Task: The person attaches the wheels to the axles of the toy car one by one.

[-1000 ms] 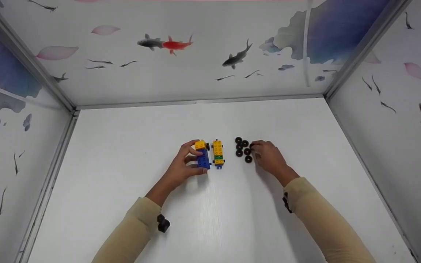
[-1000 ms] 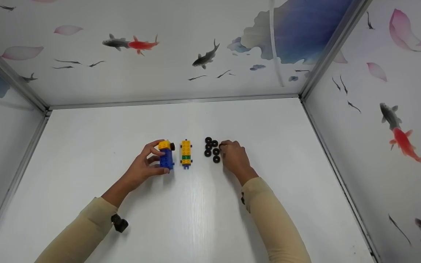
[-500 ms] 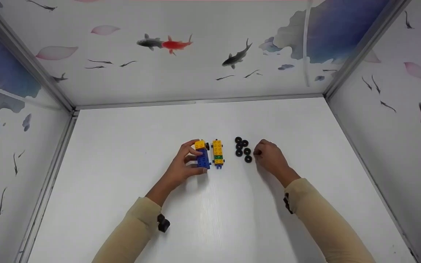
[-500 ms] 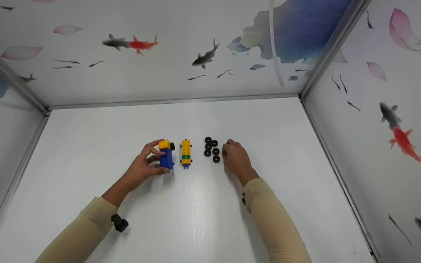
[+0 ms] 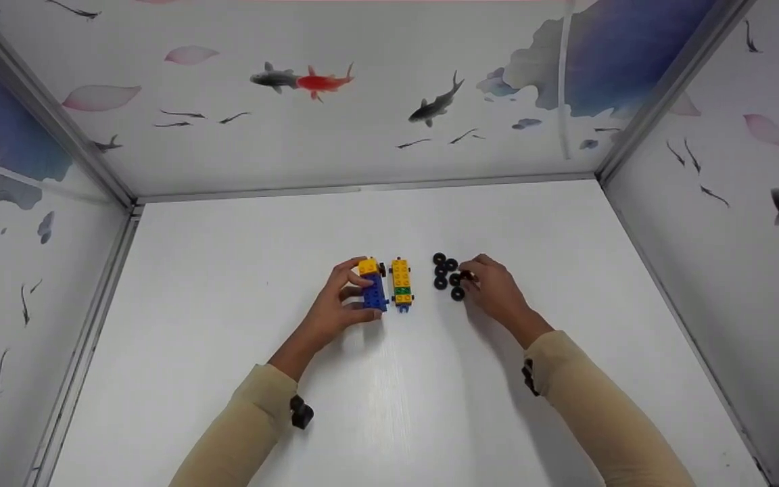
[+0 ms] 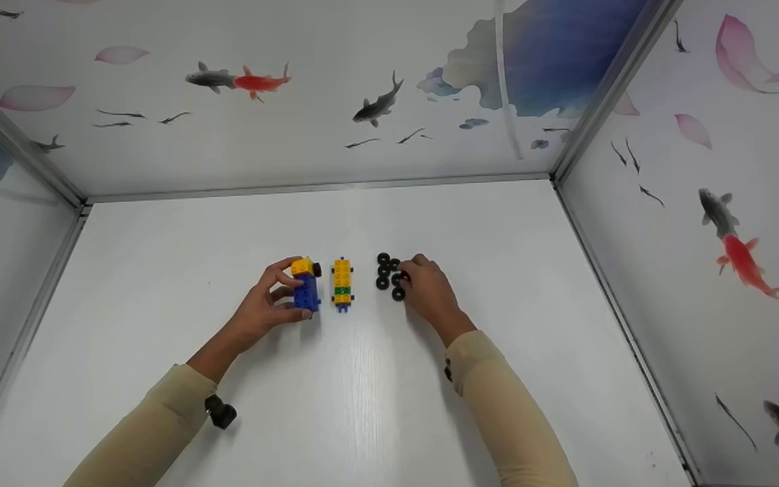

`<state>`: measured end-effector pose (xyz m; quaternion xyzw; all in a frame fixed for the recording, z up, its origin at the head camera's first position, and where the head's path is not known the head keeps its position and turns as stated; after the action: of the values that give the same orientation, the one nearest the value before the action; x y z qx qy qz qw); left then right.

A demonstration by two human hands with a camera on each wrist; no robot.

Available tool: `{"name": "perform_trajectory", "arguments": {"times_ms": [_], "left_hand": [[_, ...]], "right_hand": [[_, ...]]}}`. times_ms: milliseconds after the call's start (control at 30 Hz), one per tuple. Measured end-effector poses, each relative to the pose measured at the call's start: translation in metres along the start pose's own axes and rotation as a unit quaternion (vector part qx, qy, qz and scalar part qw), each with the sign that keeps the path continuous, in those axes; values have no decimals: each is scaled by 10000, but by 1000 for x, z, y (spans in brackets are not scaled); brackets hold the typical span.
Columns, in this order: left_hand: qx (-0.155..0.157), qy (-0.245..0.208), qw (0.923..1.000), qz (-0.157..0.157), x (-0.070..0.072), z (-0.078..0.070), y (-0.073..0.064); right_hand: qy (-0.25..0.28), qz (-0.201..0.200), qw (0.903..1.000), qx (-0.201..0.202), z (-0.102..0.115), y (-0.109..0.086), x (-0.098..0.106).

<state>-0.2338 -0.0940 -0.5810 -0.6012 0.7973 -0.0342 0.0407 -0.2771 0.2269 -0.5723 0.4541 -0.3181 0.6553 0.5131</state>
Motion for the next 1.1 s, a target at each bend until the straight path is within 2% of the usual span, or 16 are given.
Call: {"name": "perform_trajectory", "arguments": {"times_ms": [367,633,800,933,1100], "left_hand": [[-47,-105,9999,13,0,2,2],[-62,105,9999,-7,-1,2,2],[-215,55,9997,63,0,3,3],[-361,-50,9992,135,-1,3,4],[-408,-121,9989,170,-1,3,6]], "right_hand": [[593,280,9963,552,41,1,-4],[1065,526,9889,889,66,-1,-8],[1301,671,9822,1174,82,-3,-8],[1283,722,9789,1420,92,-4,-10],[1439,765,9749,1519,100,-4,-12]]}}
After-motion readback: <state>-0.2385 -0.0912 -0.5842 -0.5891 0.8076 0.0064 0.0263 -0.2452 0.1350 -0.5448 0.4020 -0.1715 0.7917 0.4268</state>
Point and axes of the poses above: each hand's wrist, its own y-axis towards the middle knuckle, its own x-axis out of the back of the hand, z = x × y, the point moved 4 cm from there along y, towards the middle knuckle, and after that the axes turned 9 degrees about -y, right-handed, at the moved point
